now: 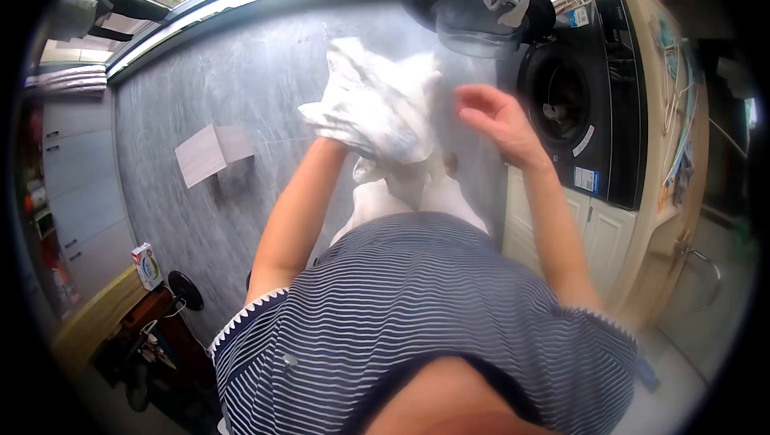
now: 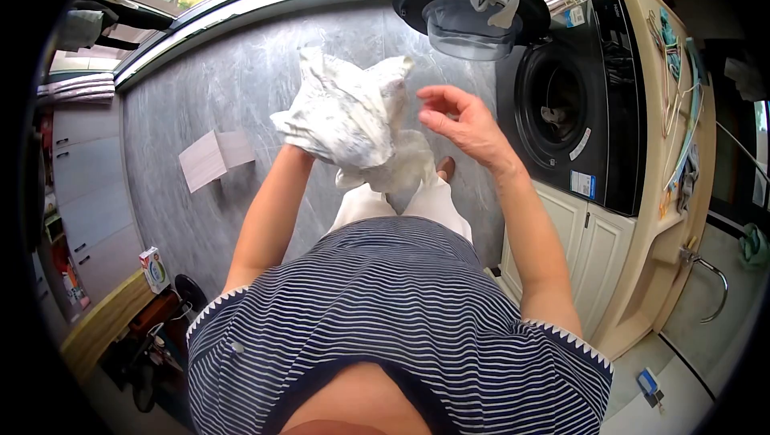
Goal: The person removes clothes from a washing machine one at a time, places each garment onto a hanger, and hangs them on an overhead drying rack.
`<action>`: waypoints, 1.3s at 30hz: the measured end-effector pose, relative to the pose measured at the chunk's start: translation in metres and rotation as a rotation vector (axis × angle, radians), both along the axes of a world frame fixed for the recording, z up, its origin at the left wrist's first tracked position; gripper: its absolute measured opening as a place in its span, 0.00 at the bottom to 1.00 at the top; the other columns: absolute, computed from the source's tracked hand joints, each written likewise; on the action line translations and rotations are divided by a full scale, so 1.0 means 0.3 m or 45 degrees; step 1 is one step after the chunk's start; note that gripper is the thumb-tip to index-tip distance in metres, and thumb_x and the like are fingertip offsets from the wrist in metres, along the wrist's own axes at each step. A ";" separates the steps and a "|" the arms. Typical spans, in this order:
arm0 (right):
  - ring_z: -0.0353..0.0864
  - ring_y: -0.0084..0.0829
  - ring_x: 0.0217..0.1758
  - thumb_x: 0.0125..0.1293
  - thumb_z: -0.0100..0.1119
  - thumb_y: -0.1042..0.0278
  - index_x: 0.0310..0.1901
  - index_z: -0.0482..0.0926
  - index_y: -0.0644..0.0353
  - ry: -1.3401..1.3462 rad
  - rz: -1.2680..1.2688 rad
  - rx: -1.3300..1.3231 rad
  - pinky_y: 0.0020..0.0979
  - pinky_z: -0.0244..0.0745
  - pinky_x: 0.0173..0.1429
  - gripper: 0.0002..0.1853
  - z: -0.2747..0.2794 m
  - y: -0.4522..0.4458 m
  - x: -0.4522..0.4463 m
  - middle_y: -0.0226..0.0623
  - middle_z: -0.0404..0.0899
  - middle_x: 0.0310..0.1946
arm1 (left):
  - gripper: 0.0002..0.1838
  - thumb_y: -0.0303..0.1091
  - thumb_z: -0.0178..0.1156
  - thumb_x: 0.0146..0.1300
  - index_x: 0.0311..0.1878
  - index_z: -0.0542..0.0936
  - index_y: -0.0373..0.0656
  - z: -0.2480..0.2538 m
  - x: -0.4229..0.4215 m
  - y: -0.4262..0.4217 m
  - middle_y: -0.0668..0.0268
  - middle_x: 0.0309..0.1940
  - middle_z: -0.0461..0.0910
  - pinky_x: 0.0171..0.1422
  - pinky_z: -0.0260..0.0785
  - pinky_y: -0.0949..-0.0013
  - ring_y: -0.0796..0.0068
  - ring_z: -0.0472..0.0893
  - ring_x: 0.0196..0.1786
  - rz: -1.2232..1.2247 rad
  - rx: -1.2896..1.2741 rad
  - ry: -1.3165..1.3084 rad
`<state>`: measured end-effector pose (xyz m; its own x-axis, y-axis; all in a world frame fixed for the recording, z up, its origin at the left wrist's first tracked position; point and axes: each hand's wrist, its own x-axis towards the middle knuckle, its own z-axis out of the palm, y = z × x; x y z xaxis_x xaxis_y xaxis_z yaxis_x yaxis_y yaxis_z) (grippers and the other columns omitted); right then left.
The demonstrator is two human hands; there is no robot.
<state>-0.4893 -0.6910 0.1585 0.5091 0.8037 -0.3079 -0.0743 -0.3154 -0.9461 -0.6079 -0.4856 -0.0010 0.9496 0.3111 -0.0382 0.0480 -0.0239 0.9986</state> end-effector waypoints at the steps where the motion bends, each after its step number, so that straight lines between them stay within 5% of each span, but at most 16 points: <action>1: 0.72 0.19 0.38 0.56 0.60 0.67 0.48 0.73 0.61 0.036 0.000 0.078 0.21 0.69 0.42 0.18 0.040 0.034 -0.010 0.28 0.74 0.33 | 0.26 0.47 0.44 0.65 0.61 0.60 0.41 0.082 -0.015 -0.019 0.58 0.54 0.68 0.56 0.66 0.64 0.66 0.71 0.54 0.078 -0.080 0.009; 5: 0.71 0.16 0.35 0.57 0.60 0.67 0.48 0.73 0.61 -0.096 0.109 0.017 0.20 0.68 0.38 0.18 0.054 0.155 -0.097 0.26 0.73 0.28 | 0.23 0.44 0.46 0.64 0.58 0.64 0.42 0.317 -0.046 -0.057 0.60 0.53 0.69 0.55 0.66 0.68 0.67 0.72 0.52 -0.039 0.496 0.097; 8: 0.71 0.14 0.31 0.59 0.58 0.69 0.43 0.76 0.62 0.018 0.088 0.123 0.18 0.68 0.36 0.12 -0.020 0.205 -0.085 0.25 0.76 0.27 | 0.21 0.42 0.50 0.61 0.54 0.70 0.42 0.365 -0.063 -0.045 0.59 0.54 0.68 0.60 0.60 0.67 0.65 0.69 0.56 -0.074 0.455 0.285; 11: 0.72 0.14 0.33 0.60 0.56 0.70 0.41 0.77 0.62 0.219 -0.073 0.276 0.17 0.69 0.36 0.09 0.003 0.202 -0.058 0.27 0.77 0.31 | 0.26 0.47 0.52 0.58 0.57 0.68 0.45 0.520 -0.054 0.021 0.58 0.55 0.67 0.63 0.54 0.65 0.63 0.64 0.60 -0.250 1.069 0.409; 12: 0.74 0.16 0.35 0.60 0.56 0.70 0.42 0.77 0.62 0.191 -0.093 0.337 0.19 0.71 0.37 0.10 0.005 0.187 -0.027 0.28 0.78 0.33 | 0.25 0.47 0.50 0.56 0.54 0.70 0.43 0.278 -0.102 0.039 0.55 0.50 0.70 0.59 0.59 0.67 0.58 0.69 0.54 0.245 1.487 -0.148; 13: 0.75 0.18 0.36 0.61 0.55 0.70 0.43 0.77 0.60 0.193 -0.124 0.342 0.22 0.73 0.39 0.10 0.016 0.173 0.007 0.29 0.78 0.35 | 0.29 0.48 0.51 0.58 0.61 0.62 0.47 0.269 -0.117 0.071 0.59 0.58 0.64 0.66 0.52 0.65 0.62 0.61 0.62 0.007 1.045 0.432; 19: 0.78 0.29 0.44 0.63 0.50 0.69 0.43 0.76 0.56 0.117 -0.265 0.750 0.35 0.75 0.45 0.09 0.159 0.140 0.158 0.33 0.78 0.41 | 0.29 0.41 0.51 0.61 0.62 0.57 0.39 0.281 -0.140 0.237 0.58 0.59 0.62 0.60 0.63 0.69 0.71 0.67 0.58 0.563 -0.458 -0.446; 21: 0.78 0.31 0.43 0.64 0.49 0.69 0.43 0.76 0.56 0.176 -0.373 0.809 0.37 0.75 0.46 0.09 0.217 0.118 0.261 0.35 0.78 0.41 | 0.27 0.41 0.54 0.59 0.58 0.63 0.37 0.296 -0.180 0.317 0.58 0.55 0.67 0.59 0.65 0.69 0.71 0.70 0.55 0.532 -0.377 -0.590; 23: 0.79 0.32 0.41 0.65 0.47 0.67 0.42 0.75 0.57 0.158 -0.460 0.786 0.38 0.75 0.46 0.08 0.282 0.083 0.381 0.36 0.79 0.40 | 0.16 0.29 0.60 0.50 0.43 0.75 0.31 0.382 -0.205 0.380 0.62 0.36 0.78 0.47 0.69 0.74 0.77 0.77 0.38 0.549 -0.127 -0.448; 27: 0.78 0.31 0.38 0.64 0.47 0.67 0.40 0.74 0.55 -0.114 -0.644 0.791 0.38 0.73 0.49 0.07 0.525 0.041 0.545 0.33 0.78 0.33 | 0.15 0.26 0.59 0.49 0.42 0.77 0.34 0.525 -0.281 0.599 0.67 0.37 0.78 0.46 0.67 0.76 0.79 0.76 0.40 0.648 0.064 -0.524; 30: 0.77 0.30 0.37 0.66 0.42 0.68 0.40 0.74 0.58 -0.205 -0.106 1.113 0.35 0.72 0.48 0.09 0.789 -0.008 0.521 0.33 0.77 0.32 | 0.11 0.26 0.61 0.53 0.41 0.77 0.35 0.862 -0.330 0.534 0.65 0.35 0.79 0.43 0.69 0.75 0.78 0.77 0.36 0.921 0.329 -0.757; 32: 0.74 0.27 0.34 0.66 0.42 0.67 0.37 0.73 0.58 -0.277 0.076 0.993 0.32 0.70 0.43 0.08 0.683 0.110 0.432 0.31 0.74 0.29 | 0.10 0.30 0.58 0.56 0.39 0.78 0.36 0.790 -0.290 0.505 0.61 0.34 0.80 0.43 0.70 0.75 0.76 0.78 0.35 0.859 0.416 -0.653; 34: 0.72 0.25 0.30 0.66 0.42 0.67 0.35 0.72 0.57 -0.320 0.115 0.518 0.29 0.69 0.38 0.08 0.378 0.284 0.329 0.30 0.72 0.26 | 0.16 0.42 0.56 0.57 0.36 0.78 0.35 0.628 -0.150 0.386 0.57 0.31 0.80 0.42 0.69 0.70 0.71 0.78 0.36 0.784 1.083 0.708; 35: 0.71 0.24 0.28 0.66 0.42 0.66 0.34 0.72 0.57 -0.255 0.165 0.287 0.27 0.68 0.36 0.08 0.203 0.349 0.298 0.29 0.71 0.25 | 0.20 0.48 0.57 0.55 0.32 0.78 0.35 0.500 -0.104 0.365 0.57 0.28 0.79 0.41 0.67 0.65 0.68 0.76 0.34 0.151 0.802 0.696; 37: 0.68 0.22 0.24 0.66 0.43 0.66 0.31 0.71 0.57 -0.039 0.085 0.090 0.24 0.66 0.31 0.09 -0.036 0.336 0.300 0.27 0.69 0.21 | 0.15 0.41 0.63 0.52 0.19 0.75 0.42 0.365 -0.189 0.354 0.74 0.16 0.69 0.25 0.59 0.74 0.83 0.66 0.21 0.327 0.820 0.113; 39: 0.66 0.20 0.20 0.66 0.43 0.65 0.29 0.70 0.56 0.241 -0.187 0.231 0.21 0.65 0.26 0.10 -0.069 0.247 0.405 0.25 0.66 0.18 | 0.13 0.43 0.65 0.50 0.25 0.79 0.42 0.394 -0.316 0.510 0.70 0.23 0.78 0.32 0.64 0.78 0.82 0.74 0.25 0.544 0.370 0.411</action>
<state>-0.3679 -0.6168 0.1377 0.5710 0.7765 -0.2667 -0.2873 -0.1153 -0.9509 -0.7027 -0.3327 0.1172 0.6928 0.7032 -0.1598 0.4129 -0.2052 0.8874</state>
